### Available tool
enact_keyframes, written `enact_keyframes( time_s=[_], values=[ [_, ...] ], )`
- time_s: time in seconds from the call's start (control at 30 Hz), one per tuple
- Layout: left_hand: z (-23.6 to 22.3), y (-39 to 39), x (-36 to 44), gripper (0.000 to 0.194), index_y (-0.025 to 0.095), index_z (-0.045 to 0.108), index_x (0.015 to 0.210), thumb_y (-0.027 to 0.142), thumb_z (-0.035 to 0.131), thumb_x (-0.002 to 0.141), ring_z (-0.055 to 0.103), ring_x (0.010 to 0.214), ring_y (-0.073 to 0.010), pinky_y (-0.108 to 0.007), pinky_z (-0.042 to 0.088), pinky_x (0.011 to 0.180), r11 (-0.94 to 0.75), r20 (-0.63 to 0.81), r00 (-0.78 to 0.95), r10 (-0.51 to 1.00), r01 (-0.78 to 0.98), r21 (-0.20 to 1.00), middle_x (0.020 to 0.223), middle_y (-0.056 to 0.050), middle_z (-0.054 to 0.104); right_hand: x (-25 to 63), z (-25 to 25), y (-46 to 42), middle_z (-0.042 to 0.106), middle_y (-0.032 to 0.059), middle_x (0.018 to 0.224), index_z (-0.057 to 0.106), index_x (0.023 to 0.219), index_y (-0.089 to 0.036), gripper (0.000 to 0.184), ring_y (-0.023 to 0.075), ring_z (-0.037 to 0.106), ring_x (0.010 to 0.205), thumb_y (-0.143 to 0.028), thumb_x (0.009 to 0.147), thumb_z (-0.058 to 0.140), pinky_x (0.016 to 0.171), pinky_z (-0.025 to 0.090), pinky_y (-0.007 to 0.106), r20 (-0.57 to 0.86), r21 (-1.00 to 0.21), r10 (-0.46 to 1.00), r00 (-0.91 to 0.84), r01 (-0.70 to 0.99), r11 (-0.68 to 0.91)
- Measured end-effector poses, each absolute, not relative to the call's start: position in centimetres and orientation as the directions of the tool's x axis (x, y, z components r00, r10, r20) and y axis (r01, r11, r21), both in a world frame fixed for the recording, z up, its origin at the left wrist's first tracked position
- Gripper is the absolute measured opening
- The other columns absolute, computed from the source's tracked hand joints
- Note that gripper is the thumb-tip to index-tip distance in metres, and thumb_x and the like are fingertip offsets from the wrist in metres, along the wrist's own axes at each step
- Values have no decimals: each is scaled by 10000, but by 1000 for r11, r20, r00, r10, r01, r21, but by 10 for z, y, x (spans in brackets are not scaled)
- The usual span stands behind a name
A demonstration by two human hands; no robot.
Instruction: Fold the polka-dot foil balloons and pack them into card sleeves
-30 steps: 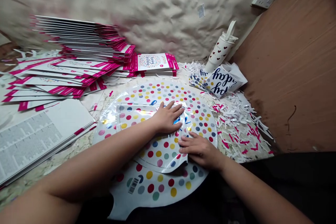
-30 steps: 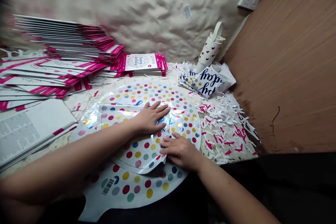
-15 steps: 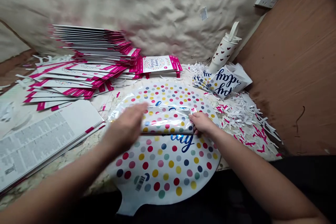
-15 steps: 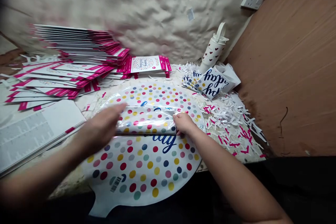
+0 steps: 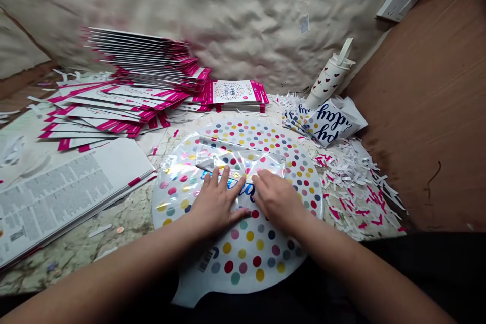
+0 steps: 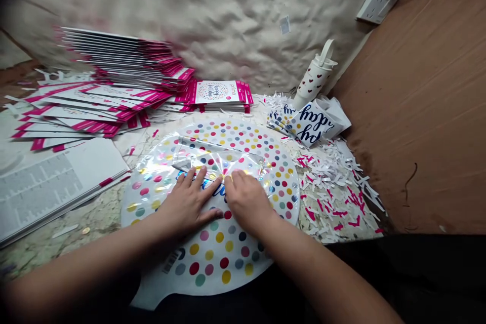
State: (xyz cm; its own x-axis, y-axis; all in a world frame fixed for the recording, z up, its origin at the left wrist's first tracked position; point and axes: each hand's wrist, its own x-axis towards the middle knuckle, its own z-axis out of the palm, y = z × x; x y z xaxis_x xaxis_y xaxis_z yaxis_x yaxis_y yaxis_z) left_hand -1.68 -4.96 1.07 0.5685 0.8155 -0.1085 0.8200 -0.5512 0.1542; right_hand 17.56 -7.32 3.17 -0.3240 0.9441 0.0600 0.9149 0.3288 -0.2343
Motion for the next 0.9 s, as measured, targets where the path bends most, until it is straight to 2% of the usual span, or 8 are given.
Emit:
enact_keyframes(
  time_s=[0.1, 0.23, 0.3, 0.4, 0.53, 0.63, 0.77, 0.9],
  values=[
    [14, -48, -16, 683, 284, 342, 1368, 642, 401, 789, 282, 1255, -475, -611, 254, 940, -578, -107, 588, 802, 809, 107, 1401, -207, 338, 166, 21, -73, 506, 267, 1243, 520, 1182, -57, 407, 362, 526, 1105, -23, 787, 431, 829, 476, 494, -47, -30, 951, -304, 952, 303],
    [21, -40, -10, 673, 163, 425, 1328, 600, 373, 819, 371, 1213, -438, -578, 269, 965, -594, -83, 596, 799, 803, 48, 1315, -234, 440, 172, 31, -72, 658, 250, 932, 630, 943, -55, 261, 341, 637, 873, -13, 786, 425, 782, 478, 534, -5, 48, 960, -281, 958, 281],
    [22, -32, -8, 644, 49, 463, 1283, 496, 445, 820, 355, 1231, -417, -531, 258, 1009, -636, -68, 636, 769, 771, 22, 1290, -255, 459, 174, 40, -83, 684, 172, 845, 639, 889, -96, 254, 285, 645, 869, -33, 820, 403, 876, 446, 513, 142, 19, 883, -448, 893, 450],
    [17, -23, -14, 515, 32, 431, 1300, 230, 458, 825, 332, 1280, -323, -413, 265, 1054, -744, -106, 745, 658, 666, 59, 1359, -206, 409, 181, 38, -106, 604, 126, 1161, 540, 1160, -154, 358, 268, 496, 1169, -80, 830, 421, 1015, 349, 495, 426, -45, 697, -577, 756, 653],
    [6, -26, -31, 549, 190, 294, 1396, 257, 426, 868, 264, 1327, -270, -376, 294, 1051, -749, -119, 782, 612, 622, 228, 1446, -121, 296, 204, 5, -114, 222, 150, 1470, 110, 1431, -152, 767, 286, 204, 1351, -213, 790, 526, 1024, 361, 484, 409, -337, 878, -249, 853, 399],
    [-1, -35, -35, 547, 306, 279, 1392, 241, 436, 871, 212, 1343, -293, -433, 261, 1058, -773, -118, 821, 559, 567, 283, 1474, -84, 239, 215, -13, -101, 192, 149, 1480, 14, 1440, -150, 822, 265, 173, 1360, -202, 795, 520, 1046, 330, 480, 389, -369, 880, -272, 830, 419],
    [-7, -45, -40, 610, 248, 301, 1388, 186, 490, 812, 168, 1350, -321, -481, 235, 1060, -823, -80, 874, 478, 478, 307, 1480, -116, 204, 218, -9, -84, 463, 47, 1354, 359, 1346, -280, 520, 214, 333, 1304, -100, 862, 418, 1075, 248, 484, 324, -206, 619, -715, 586, 784],
    [-2, -43, -50, 425, 181, 502, 1258, 140, 393, 849, 398, 1238, -274, -432, 329, 1016, -806, 19, 882, 470, 421, 416, 1314, -125, 490, 220, 4, -74, 643, 34, 1141, 610, 1105, -238, 302, 218, 574, 1084, -164, 828, 515, 956, 402, 404, 146, -488, 698, -701, 563, 667]
  ],
)
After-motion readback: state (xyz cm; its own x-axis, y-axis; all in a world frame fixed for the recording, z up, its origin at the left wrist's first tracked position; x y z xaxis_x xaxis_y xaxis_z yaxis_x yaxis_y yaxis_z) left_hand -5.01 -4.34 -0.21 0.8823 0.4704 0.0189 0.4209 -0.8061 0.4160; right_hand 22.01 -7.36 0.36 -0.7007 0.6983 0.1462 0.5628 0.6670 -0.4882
